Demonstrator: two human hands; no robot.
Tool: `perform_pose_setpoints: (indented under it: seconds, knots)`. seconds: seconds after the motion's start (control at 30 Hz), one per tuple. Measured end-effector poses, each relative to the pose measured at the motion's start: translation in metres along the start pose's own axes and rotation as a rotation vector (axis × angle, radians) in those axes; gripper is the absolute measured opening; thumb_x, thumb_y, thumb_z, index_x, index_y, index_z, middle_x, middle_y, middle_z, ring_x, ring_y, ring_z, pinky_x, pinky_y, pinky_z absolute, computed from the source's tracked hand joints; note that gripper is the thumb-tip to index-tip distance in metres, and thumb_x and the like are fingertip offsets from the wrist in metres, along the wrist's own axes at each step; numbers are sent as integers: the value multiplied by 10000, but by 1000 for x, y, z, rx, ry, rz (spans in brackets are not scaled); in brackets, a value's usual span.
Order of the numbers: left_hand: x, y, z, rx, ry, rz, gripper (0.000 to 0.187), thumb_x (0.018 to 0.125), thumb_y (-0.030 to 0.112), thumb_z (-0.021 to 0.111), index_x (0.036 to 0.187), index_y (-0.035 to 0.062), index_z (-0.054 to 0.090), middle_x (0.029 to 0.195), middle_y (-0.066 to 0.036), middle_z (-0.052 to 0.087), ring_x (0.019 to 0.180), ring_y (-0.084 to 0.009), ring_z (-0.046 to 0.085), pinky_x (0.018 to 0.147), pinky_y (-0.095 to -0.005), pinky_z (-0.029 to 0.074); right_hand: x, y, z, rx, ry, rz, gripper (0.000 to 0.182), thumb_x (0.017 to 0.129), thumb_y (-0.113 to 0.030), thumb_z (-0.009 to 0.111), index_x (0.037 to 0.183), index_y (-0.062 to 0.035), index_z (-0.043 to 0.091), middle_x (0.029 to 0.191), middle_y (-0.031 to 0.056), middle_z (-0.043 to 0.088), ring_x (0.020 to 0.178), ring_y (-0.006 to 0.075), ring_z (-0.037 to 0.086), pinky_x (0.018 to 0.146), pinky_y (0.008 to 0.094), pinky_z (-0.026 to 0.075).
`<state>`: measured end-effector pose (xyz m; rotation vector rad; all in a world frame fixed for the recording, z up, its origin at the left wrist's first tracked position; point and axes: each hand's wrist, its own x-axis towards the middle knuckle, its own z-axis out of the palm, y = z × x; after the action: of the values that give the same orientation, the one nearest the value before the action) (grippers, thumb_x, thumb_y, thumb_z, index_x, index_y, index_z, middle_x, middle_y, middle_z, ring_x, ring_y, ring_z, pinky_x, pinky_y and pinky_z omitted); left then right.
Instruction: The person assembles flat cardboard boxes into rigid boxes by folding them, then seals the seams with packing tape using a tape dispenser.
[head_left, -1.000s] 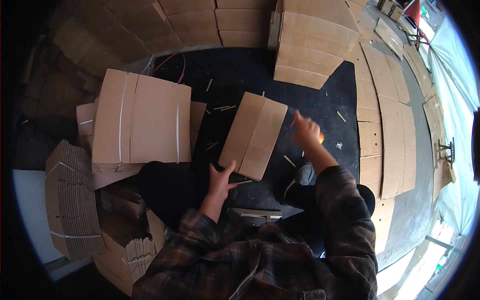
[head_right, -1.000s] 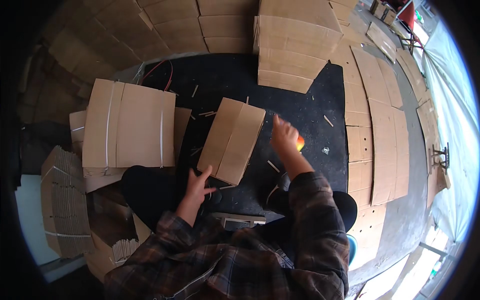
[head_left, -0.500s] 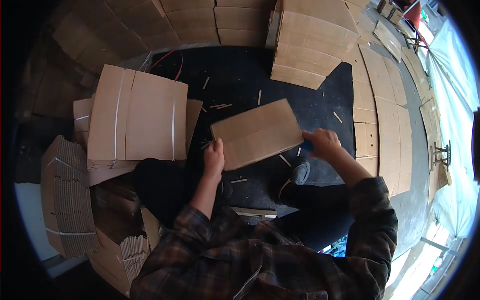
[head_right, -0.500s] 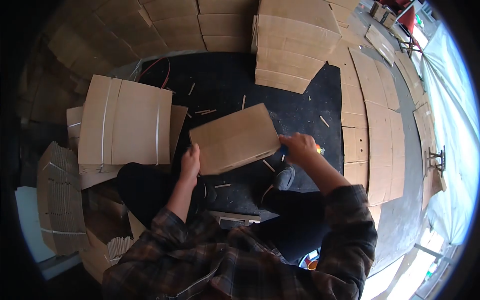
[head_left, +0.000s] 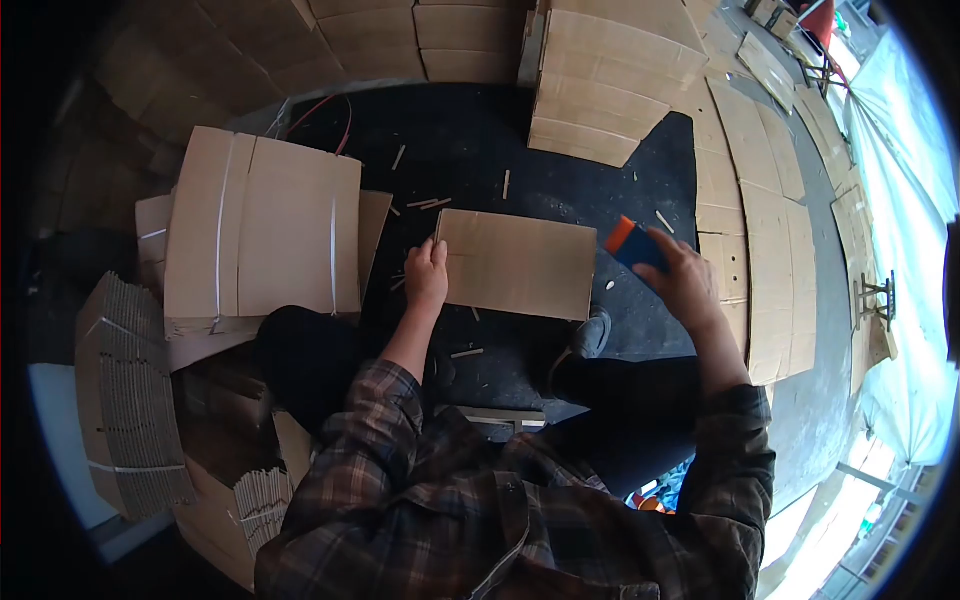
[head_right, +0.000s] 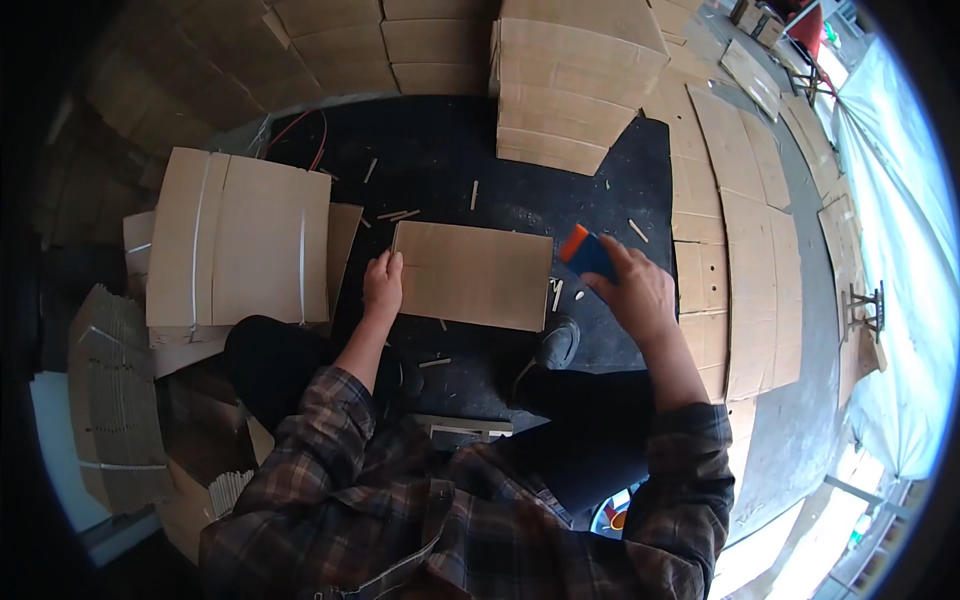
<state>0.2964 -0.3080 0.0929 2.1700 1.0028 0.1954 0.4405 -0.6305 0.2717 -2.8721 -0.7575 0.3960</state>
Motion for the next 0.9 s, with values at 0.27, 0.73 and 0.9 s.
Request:
perform_pose_setpoints:
  seconds: [0.27, 0.73, 0.9]
  knots:
    - [-53, 86, -56, -802, -195, -69, 486, 995, 452, 440, 1241, 58, 583, 1215, -96, 602, 1141, -208, 538, 936, -392, 414, -14, -46, -10, 727, 64, -377, 585, 748, -415, 754, 1166, -32, 612, 1115, 155, 656, 990, 299, 663, 851, 360, 526]
    - [-74, 83, -46, -1269, -582, -463, 278, 945, 348, 594, 1069, 106, 652, 1002, -34, 665, 975, -142, 619, 858, -359, 486, 17, -69, 3, 676, -313, -223, 502, 749, -385, 798, 986, 42, 681, 799, 171, 678, 787, 244, 688, 746, 329, 547]
    - [-68, 67, -38, -1437, -589, -581, 258, 933, 303, 611, 1058, 81, 647, 987, -50, 667, 949, -161, 635, 871, -376, 500, 35, -81, 19, 655, -350, -130, 457, 773, -393, 765, 913, 39, 706, 766, 135, 681, 706, 215, 671, 683, 317, 541]
